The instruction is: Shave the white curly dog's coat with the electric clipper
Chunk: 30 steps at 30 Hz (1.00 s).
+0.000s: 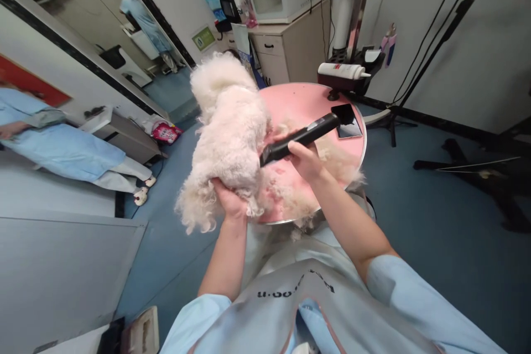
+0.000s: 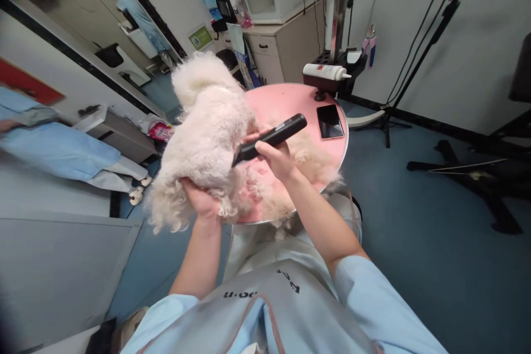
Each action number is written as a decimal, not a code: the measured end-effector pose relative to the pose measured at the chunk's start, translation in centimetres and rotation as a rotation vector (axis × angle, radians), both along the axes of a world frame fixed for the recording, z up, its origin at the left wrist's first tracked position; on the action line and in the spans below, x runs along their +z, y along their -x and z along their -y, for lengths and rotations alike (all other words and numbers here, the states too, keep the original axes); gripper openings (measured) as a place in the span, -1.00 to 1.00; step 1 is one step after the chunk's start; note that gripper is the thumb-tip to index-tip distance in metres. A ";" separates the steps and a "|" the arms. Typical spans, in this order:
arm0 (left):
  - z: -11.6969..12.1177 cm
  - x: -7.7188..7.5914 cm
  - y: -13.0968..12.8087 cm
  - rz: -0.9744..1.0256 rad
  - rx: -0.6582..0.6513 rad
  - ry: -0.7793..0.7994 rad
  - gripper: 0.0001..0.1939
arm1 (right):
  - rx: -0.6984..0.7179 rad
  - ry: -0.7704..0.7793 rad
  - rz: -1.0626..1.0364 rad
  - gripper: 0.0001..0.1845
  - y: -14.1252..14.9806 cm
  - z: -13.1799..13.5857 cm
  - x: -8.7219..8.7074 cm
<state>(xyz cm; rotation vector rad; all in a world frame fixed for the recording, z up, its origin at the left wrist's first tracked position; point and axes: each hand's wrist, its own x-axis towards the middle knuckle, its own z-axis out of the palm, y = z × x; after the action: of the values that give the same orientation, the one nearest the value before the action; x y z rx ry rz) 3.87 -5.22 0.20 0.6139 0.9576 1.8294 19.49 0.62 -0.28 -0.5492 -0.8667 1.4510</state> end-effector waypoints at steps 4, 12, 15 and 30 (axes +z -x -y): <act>-0.6 -0.7 0.4 -0.028 0.088 -0.014 -0.39 | 0.112 -0.133 -0.006 -0.55 1.2 -3.2 2.2; -1.3 0.4 0.1 -0.074 0.085 -0.312 -0.28 | 0.512 -0.165 0.096 -0.59 1.2 -5.0 -0.1; -1.8 0.2 0.6 -0.070 0.103 -0.277 -0.27 | 0.422 -0.144 -0.003 -0.58 0.8 -5.0 -0.3; -1.8 1.1 1.9 -0.140 -0.147 -0.267 -0.24 | 0.365 0.010 0.095 -0.58 2.0 -4.8 -2.1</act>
<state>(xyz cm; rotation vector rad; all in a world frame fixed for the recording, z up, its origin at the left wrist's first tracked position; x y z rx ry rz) 1.94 -3.39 1.32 0.9619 0.7406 1.8137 17.52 5.47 -2.41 -0.4870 -1.0761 1.7702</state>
